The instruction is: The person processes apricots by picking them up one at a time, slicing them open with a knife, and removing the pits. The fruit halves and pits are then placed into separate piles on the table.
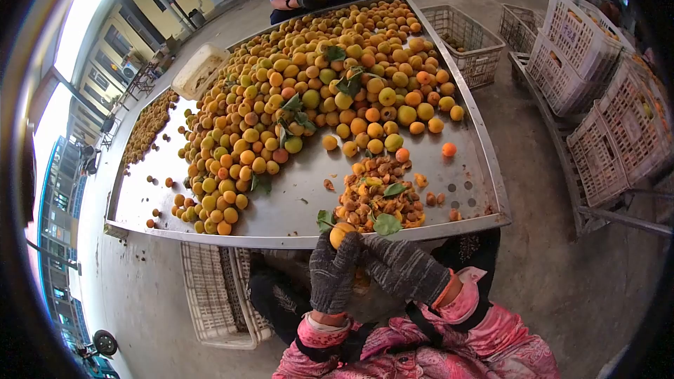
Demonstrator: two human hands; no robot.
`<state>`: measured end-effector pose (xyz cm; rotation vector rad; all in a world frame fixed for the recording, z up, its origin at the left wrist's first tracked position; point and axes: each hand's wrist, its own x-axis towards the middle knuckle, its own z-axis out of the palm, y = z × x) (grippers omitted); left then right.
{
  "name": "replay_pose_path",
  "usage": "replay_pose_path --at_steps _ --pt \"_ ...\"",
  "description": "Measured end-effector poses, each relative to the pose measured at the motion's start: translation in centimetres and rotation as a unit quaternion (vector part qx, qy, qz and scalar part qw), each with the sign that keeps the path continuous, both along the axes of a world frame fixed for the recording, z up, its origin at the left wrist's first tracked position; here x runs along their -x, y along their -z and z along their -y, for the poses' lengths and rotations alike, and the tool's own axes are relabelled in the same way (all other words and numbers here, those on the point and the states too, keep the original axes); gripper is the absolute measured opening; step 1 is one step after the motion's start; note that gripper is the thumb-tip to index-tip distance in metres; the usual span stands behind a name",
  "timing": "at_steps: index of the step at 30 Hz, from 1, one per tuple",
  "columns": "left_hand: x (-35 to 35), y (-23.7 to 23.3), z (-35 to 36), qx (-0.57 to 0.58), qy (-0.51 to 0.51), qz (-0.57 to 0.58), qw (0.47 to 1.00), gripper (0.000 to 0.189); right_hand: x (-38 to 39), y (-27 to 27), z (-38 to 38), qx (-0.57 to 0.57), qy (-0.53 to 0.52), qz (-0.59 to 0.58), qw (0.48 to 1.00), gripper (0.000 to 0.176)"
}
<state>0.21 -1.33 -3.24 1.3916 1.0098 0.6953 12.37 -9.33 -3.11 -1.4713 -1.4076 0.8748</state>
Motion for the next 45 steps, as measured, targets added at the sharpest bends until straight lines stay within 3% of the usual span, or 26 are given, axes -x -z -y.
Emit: replay_pose_path --at_steps 3,6,9,12,13,14,16,18,19,21,22,23,25,26,27,29,31,32,33,34,35,37,38,40,42,45 --pt "-0.2 -0.2 0.4 0.009 -0.03 0.081 0.996 0.021 0.3 0.3 0.3 -0.042 -0.005 -0.029 0.999 0.034" --pt "0.3 0.2 0.3 -0.004 0.006 0.149 0.989 0.021 0.0 -0.1 0.7 -0.015 -0.039 -0.138 0.99 0.034" --pt "1.0 0.8 -0.5 -0.092 0.08 0.125 0.985 0.02 -0.2 -1.3 0.9 0.068 -0.055 -0.213 0.973 0.034" --pt "0.9 0.7 -0.3 -0.02 0.059 0.117 0.991 0.019 0.6 -0.6 1.0 0.083 -0.057 -0.253 0.962 0.035" --pt "0.7 0.7 -0.3 -0.021 0.058 0.118 0.991 0.019 1.2 -0.3 0.8 -0.022 -0.008 -0.023 0.999 0.035" --pt "0.3 1.0 -0.4 -0.008 0.028 0.109 0.994 0.018 1.7 0.2 0.7 -0.127 0.041 0.208 0.969 0.035" --pt "-0.3 2.1 -0.3 0.003 -0.003 0.103 0.995 0.017 2.4 1.8 0.6 -0.16 0.061 0.265 0.949 0.032" --pt "-0.5 3.7 -0.2 -0.059 -0.064 0.172 0.981 0.02 2.7 1.7 0.8 -0.19 0.08 0.318 0.925 0.029" --pt "0.1 3.5 -0.6 -0.059 -0.066 0.171 0.981 0.02 2.8 0.7 1.3 -0.119 0.065 0.244 0.96 0.026" --pt "1.9 2.7 -2.0 0.17 -0.056 0.187 0.966 0.027 2.4 -0.5 2.3 -0.049 0.047 0.168 0.983 0.023" --pt "2.1 2.8 -2.3 0.09 -0.064 0.171 0.979 0.03 1.7 -0.9 3.0 0.019 0.055 0.094 0.994 0.021" --pt "2.6 2.4 -2.4 0.091 -0.067 0.171 0.979 0.03 1.2 -1.3 3.4 0.088 0.062 0.02 0.994 0.02" --pt "3.2 0.8 -2.2 0.231 0.007 0.218 0.948 0.03 0.4 -2.7 3.6 0.116 0.105 -0.044 0.987 0.022" --pt "3.4 0.7 -2.0 0.235 0.01 0.217 0.948 0.03 0.0 -3.2 3.6 0.142 0.153 -0.108 0.972 0.025" --pt "3.4 0.5 -1.8 0.258 0.064 0.204 0.942 0.031 -0.2 -3.3 3.1 0.144 0.155 -0.106 0.972 0.025" --pt "3.4 0.6 -1.3 0.282 0.121 0.19 0.932 0.032 0.0 -2.6 1.3 0.052 0.094 -0.28 0.954 0.034" --pt "3.4 0.9 -0.7 0.184 0.151 0.144 0.961 0.03 0.2 -0.6 0.3 0.008 0.047 -0.344 0.938 0.045" --pt "3.7 1.5 -0.6 0.186 0.149 0.143 0.961 0.03 0.2 0.4 0.1 0.011 0.028 -0.27 0.962 0.049" --pt "4.1 2.3 -0.6 0.078 0.176 0.104 0.976 0.03 0.3 1.1 0.0 0.013 0.007 -0.196 0.981 0.054" --pt "4.4 2.8 -0.6 -0.033 0.201 0.063 0.977 0.029 0.2 1.5 -0.1 0.014 0.006 -0.196 0.98 0.054" --pt "4.6 3.1 -0.3 -0.034 0.199 0.063 0.977 0.029 0.0 1.7 -0.3 0.0 -0.004 -0.144 0.99 0.056" --pt "4.6 3.7 0.4 -0.148 0.2 -0.015 0.968 0.031 0.1 1.9 -0.6 -0.013 -0.015 -0.091 0.996 0.059" --pt "4.3 4.2 0.7 -0.148 0.199 -0.014 0.969 0.031 0.3 2.0 -0.7 0.005 -0.006 -0.108 0.994 0.062" --pt "3.5 5.1 1.5 0.055 0.072 0.105 0.99 0.034 0.8 2.6 -0.7 0.026 0.003 -0.125 0.992 0.065" --pt "3.3 4.9 1.7 0.082 0.054 0.107 0.989 0.036 1.3 3.3 -0.7 -0.011 0.049 0.064 0.997 0.066" --pt "2.9 5.4 2.2 0.124 0.013 0.124 0.985 0.037 1.8 3.5 -0.8 -0.037 0.081 0.077 0.993 0.068"
